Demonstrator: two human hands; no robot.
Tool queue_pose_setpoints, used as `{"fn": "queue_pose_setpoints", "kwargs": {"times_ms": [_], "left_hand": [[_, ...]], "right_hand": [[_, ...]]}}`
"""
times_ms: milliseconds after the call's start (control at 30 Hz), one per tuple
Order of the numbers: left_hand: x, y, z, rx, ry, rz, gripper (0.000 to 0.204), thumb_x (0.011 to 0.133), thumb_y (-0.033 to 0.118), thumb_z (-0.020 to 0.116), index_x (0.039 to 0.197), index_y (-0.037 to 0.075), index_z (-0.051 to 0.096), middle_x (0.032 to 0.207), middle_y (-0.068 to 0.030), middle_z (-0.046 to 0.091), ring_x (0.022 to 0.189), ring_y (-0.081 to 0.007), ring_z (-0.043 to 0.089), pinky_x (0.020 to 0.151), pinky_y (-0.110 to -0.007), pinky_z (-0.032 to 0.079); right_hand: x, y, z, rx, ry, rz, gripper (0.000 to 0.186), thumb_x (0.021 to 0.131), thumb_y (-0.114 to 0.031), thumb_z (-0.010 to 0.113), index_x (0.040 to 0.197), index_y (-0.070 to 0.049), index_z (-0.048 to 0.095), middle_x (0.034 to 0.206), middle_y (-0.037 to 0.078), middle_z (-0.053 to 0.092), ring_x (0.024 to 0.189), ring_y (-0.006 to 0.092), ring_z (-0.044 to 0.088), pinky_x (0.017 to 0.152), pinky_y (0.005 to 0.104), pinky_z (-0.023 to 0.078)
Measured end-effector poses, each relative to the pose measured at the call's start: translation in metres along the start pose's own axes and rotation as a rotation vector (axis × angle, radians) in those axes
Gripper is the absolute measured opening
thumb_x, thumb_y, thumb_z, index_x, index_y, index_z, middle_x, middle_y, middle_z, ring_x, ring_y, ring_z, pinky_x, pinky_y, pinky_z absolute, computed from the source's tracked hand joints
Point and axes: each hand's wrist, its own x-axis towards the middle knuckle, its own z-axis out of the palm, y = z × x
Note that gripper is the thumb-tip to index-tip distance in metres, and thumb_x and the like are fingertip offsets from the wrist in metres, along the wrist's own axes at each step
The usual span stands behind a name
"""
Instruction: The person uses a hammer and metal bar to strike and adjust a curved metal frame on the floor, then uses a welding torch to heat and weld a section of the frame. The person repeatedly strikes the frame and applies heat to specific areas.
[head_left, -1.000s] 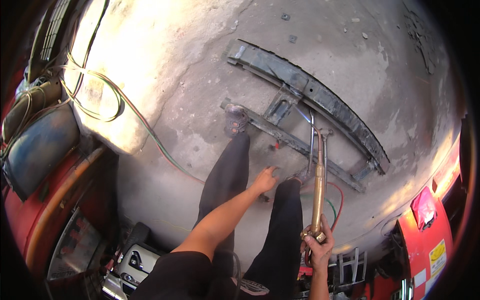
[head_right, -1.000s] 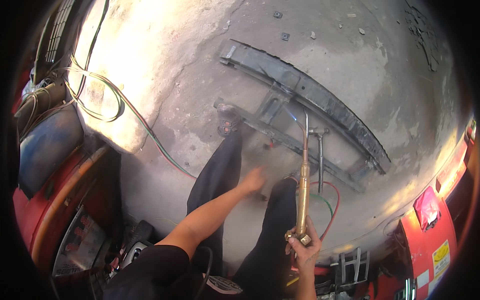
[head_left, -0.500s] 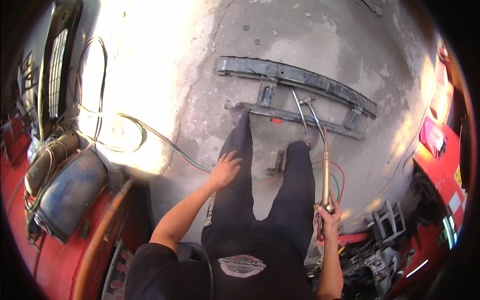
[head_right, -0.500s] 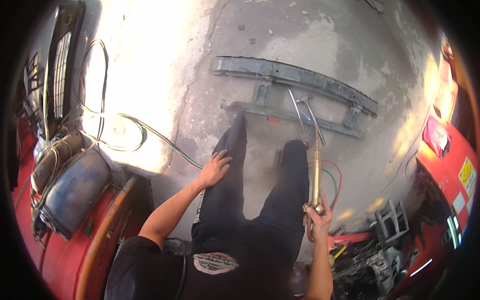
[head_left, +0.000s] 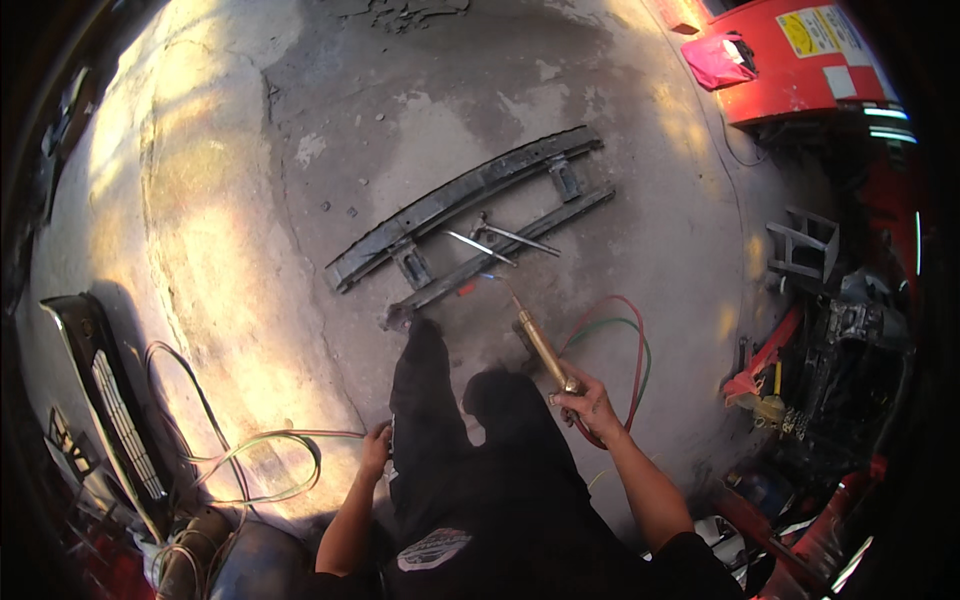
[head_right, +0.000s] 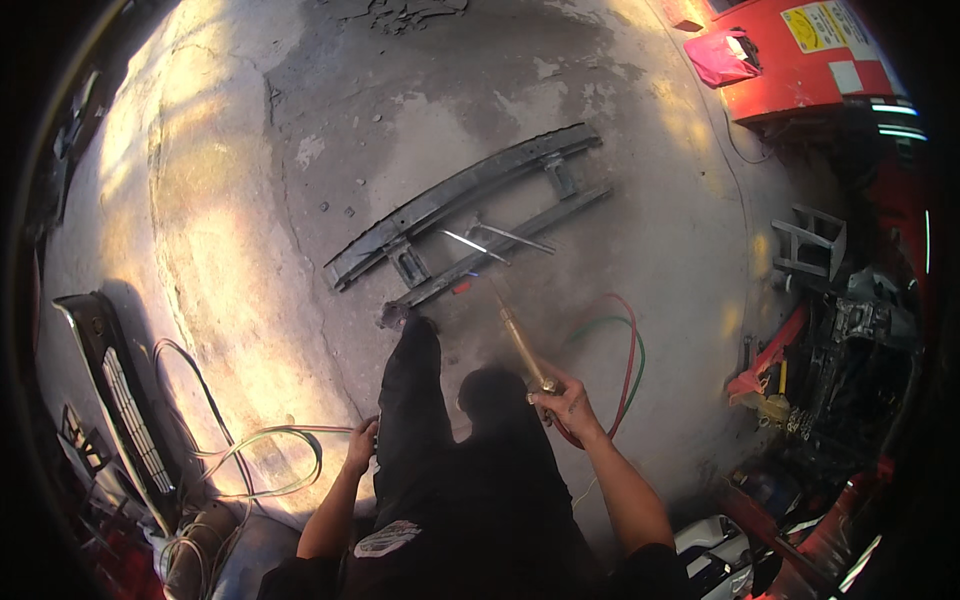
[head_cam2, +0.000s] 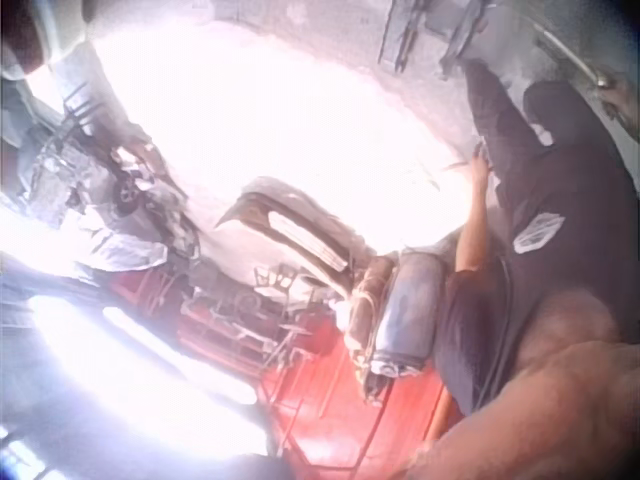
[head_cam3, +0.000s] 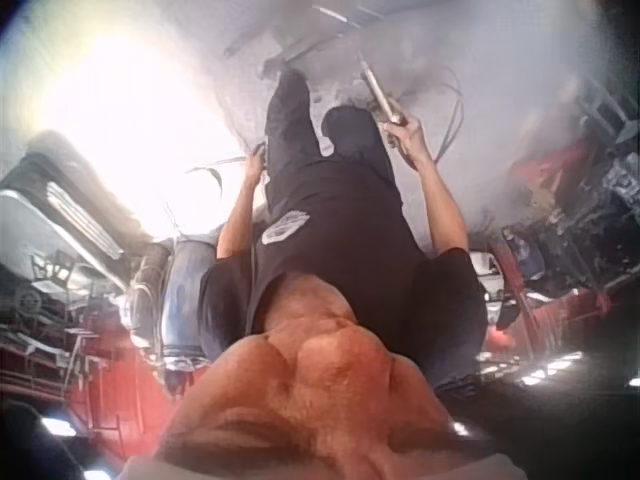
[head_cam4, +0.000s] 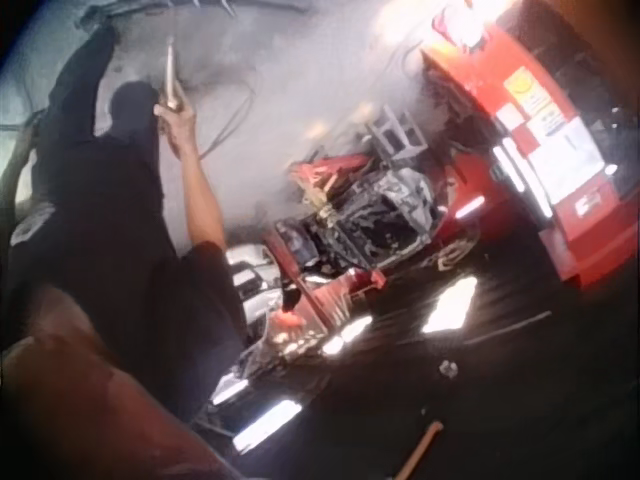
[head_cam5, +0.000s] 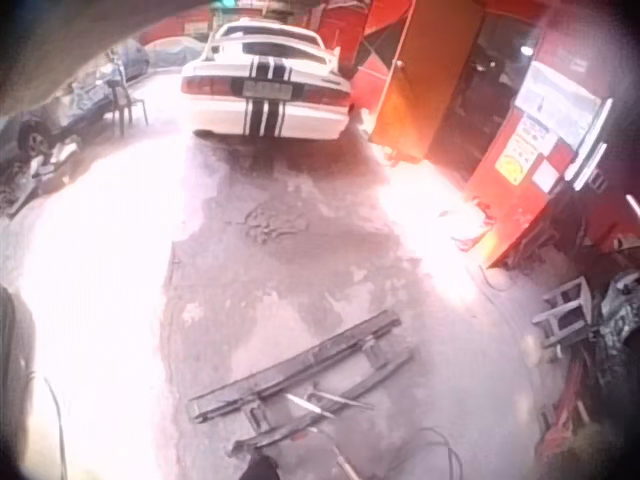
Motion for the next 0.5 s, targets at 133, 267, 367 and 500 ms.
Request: {"fn": "queue_pose_setpoints", "kwargs": {"times_ms": [133,267,367,500], "left_hand": [[0.011,-0.056,-0.015,0.147,-0.026,0.045,0.037,0.094,0.018,0.059,0.124,-0.002,0.067,0.070,-0.0004,0.061,0.053,-0.0074,0.047,0.047,-0.027,0.036],[0.030,-0.087,-0.020,0.369,-0.079,0.158,0.028,0.089,0.011,0.058,0.106,-0.006,0.073,0.092,-0.0137,0.072,0.082,-0.0200,0.068,0.073,-0.034,0.054],[0.070,-0.079,-0.033,0.828,-0.260,0.125,0.041,0.093,0.024,0.060,0.127,0.001,0.059,0.104,-0.0194,0.070,0.085,-0.0285,0.070,0.071,-0.042,0.060],[0.053,-0.012,0.012,0.474,-0.277,0.108,0.057,0.098,0.039,0.062,0.142,0.007,0.047,0.119,-0.0179,0.067,0.091,-0.0306,0.070,0.072,-0.043,0.062]], "right_hand": [[-0.035,0.084,-0.038,0.157,0.039,-0.058,0.073,0.087,-0.003,0.073,0.153,0.001,0.043,0.085,0.003,0.063,0.061,0.0114,0.061,0.051,0.0286,0.050],[-0.089,0.140,-0.068,0.189,0.130,-0.101,0.069,0.088,-0.006,0.074,0.152,-0.004,0.047,0.094,0.004,0.066,0.068,0.0092,0.060,0.057,0.0262,0.051],[-0.148,0.179,-0.070,0.326,0.251,-0.237,0.069,0.088,-0.007,0.075,0.152,-0.006,0.048,0.095,0.002,0.064,0.070,0.0081,0.059,0.057,0.0262,0.050],[-0.192,0.220,-0.090,0.444,0.444,-0.340,0.069,0.087,-0.006,0.076,0.151,-0.008,0.050,0.088,-0.001,0.060,0.068,0.0077,0.058,0.056,0.0256,0.049]]}}
